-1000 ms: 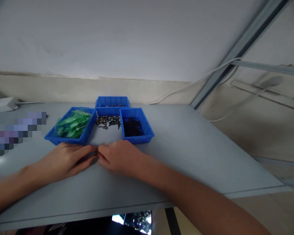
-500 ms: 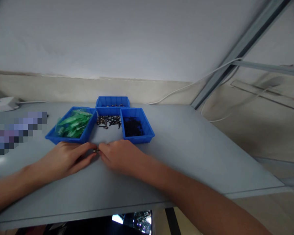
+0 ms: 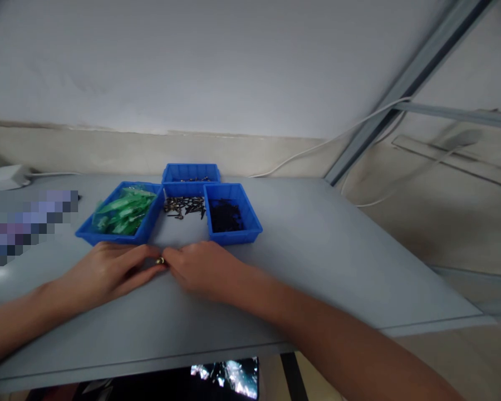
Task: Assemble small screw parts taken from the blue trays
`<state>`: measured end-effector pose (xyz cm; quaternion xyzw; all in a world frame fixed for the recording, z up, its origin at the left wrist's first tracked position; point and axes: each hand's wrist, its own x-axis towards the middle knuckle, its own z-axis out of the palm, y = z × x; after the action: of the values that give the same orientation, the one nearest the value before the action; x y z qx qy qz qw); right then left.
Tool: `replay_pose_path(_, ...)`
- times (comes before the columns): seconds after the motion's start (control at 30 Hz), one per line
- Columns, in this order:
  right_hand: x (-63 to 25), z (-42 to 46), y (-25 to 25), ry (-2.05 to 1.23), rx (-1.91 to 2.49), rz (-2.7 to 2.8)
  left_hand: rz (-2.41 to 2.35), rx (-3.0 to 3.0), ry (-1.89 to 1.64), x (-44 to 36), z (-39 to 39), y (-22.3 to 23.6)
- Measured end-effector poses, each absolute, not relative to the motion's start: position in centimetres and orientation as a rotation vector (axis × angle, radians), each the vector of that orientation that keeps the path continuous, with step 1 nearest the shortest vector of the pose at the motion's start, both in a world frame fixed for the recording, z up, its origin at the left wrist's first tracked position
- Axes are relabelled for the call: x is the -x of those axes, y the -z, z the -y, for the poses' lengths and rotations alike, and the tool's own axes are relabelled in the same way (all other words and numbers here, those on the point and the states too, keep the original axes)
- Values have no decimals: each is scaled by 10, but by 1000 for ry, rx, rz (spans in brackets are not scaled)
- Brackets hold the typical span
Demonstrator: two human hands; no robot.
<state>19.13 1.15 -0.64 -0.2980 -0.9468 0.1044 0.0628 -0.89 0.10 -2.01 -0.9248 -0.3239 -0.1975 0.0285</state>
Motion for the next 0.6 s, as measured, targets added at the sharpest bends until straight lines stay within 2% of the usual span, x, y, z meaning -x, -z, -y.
replay_pose_path(0.6, -192, -11, 7, -383, 896, 2844, 992, 2866, 630, 8, 3, 14)
